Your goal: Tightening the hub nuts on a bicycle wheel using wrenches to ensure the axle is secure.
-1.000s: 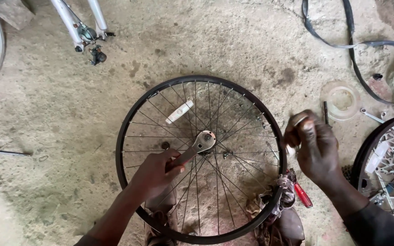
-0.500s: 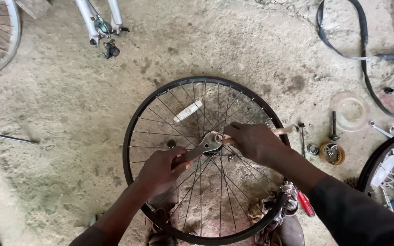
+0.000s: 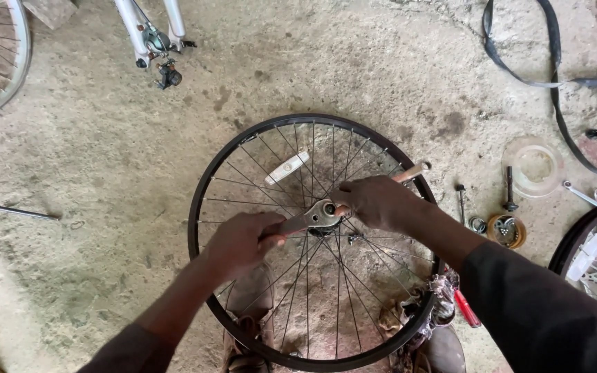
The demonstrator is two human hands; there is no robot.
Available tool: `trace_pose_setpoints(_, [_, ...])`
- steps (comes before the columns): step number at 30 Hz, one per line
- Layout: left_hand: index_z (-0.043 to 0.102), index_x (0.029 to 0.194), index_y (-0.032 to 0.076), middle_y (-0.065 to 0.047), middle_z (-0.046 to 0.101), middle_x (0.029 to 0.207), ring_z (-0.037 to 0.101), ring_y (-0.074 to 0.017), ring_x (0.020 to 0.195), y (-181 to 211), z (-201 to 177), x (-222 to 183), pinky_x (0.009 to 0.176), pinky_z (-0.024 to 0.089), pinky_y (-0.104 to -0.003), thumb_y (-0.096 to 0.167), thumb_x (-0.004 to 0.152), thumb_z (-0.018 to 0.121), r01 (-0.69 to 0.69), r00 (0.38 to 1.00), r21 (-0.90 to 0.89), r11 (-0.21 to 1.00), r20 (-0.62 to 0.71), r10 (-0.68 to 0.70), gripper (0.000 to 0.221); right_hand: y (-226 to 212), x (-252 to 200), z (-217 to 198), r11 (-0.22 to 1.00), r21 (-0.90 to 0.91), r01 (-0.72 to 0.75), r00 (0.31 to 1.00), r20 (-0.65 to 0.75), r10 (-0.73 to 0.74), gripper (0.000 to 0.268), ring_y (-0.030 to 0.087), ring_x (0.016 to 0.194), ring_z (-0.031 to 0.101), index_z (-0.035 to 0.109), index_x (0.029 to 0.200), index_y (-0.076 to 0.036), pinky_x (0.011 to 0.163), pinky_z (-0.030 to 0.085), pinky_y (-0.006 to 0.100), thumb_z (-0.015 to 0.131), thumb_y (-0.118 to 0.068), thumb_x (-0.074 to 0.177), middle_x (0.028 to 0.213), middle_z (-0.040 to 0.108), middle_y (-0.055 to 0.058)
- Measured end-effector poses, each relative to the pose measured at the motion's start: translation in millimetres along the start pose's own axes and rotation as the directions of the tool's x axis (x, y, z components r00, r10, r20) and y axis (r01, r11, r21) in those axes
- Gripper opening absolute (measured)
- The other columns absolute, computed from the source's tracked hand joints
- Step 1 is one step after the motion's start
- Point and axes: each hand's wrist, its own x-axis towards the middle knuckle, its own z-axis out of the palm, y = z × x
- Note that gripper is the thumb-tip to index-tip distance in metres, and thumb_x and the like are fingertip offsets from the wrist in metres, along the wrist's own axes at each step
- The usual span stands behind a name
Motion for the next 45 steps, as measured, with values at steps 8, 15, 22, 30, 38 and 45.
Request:
trace_pose_setpoints(8, [0.055, 0.123, 0.021, -0.005, 0.073, 0.089, 0.069, -0.0215, 0.071, 82, 31, -48, 0.057, 0.055, -0.039, 0.043, 0.105, 0.053, 0.386, 0.922, -0.136, 0.912, 0.04, -0.385, 0.028, -55, -14, 21, 0.952, 0.004, -0.308, 0.934, -0.19, 0.303, 0.02, 0.025, 0.046, 0.063, 0.052, 0.115, -0.015, 0.037, 0.047, 0.038, 0.054, -0.032, 0.107, 0.074, 0.071, 0.007])
trace_pose_setpoints(15, [0.066, 0.108, 0.006, -0.005, 0.061, 0.069, 0.05, -0.0158, 0.053, 99, 41, -42, 0.048, 0.041, -0.033, 0.027, 0.11, 0.052, 0.496, 0.861, -0.7, 0.514, 0.316, -0.399, 0.025, -70, -21, 33, 0.9, 0.164, -0.404, 0.856, -0.28, 0.435, 0.017, 0.026, 0.043, 0.064, 0.053, 0.11, -0.011, 0.037, 0.047, 0.039, 0.056, -0.027, 0.107, 0.074, 0.074, 0.013])
trace_pose_setpoints(22, [0.062, 0.101, 0.006, -0.004, 0.042, 0.07, 0.029, -0.0159, 0.056, 98, 115, -28, 0.05, 0.024, -0.035, 0.025, 0.11, 0.051, 0.338, 0.873, -0.932, 0.132, 0.258, -0.415, 0.024, -77, -24, 29, 0.872, 0.226, -0.434, 0.836, -0.259, 0.483, 0.03, 0.03, 0.05, 0.066, 0.051, 0.112, -0.012, 0.042, 0.045, 0.043, 0.049, -0.041, 0.108, 0.075, 0.075, 0.012])
trace_pose_setpoints(30, [0.055, 0.086, 0.01, -0.004, 0.044, 0.073, 0.034, -0.0178, 0.062, 113, 135, -24, 0.056, 0.024, -0.04, 0.027, 0.111, 0.05, 0.24, 0.874, -0.953, 0.187, 0.129, -0.468, 0.03, -89, -22, 31, 0.779, 0.203, -0.594, 0.766, -0.154, 0.624, 0.029, 0.034, 0.059, 0.071, 0.05, 0.116, -0.012, 0.051, 0.055, 0.045, 0.049, -0.04, 0.109, 0.076, 0.074, 0.013])
trace_pose_setpoints(38, [0.045, 0.083, 0.015, -0.001, 0.039, 0.065, 0.031, -0.0138, 0.054, 92, 149, -19, 0.049, 0.025, -0.035, 0.026, 0.108, 0.05, 0.145, 0.945, -0.955, 0.258, 0.056, -0.321, 0.028, -83, -21, 42, 0.728, 0.329, -0.602, 0.715, -0.184, 0.675, 0.038, 0.029, 0.062, 0.062, 0.055, 0.121, -0.013, 0.051, 0.046, 0.041, 0.052, -0.048, 0.106, 0.078, 0.071, 0.009])
trace_pose_setpoints(45, [0.052, 0.095, 0.01, -0.006, 0.044, 0.071, 0.031, -0.0181, 0.044, 67, 116, -43, 0.046, 0.028, -0.041, 0.033, 0.112, 0.05, 0.283, 0.943, -0.944, 0.168, 0.242, -0.229, 0.028, -66, -49, 48, 0.832, 0.45, -0.325, 0.585, -0.595, 0.551, 0.033, 0.03, 0.043, 0.058, 0.053, 0.098, -0.013, 0.038, 0.036, 0.044, 0.053, -0.045, 0.103, 0.059, 0.06, 0.007])
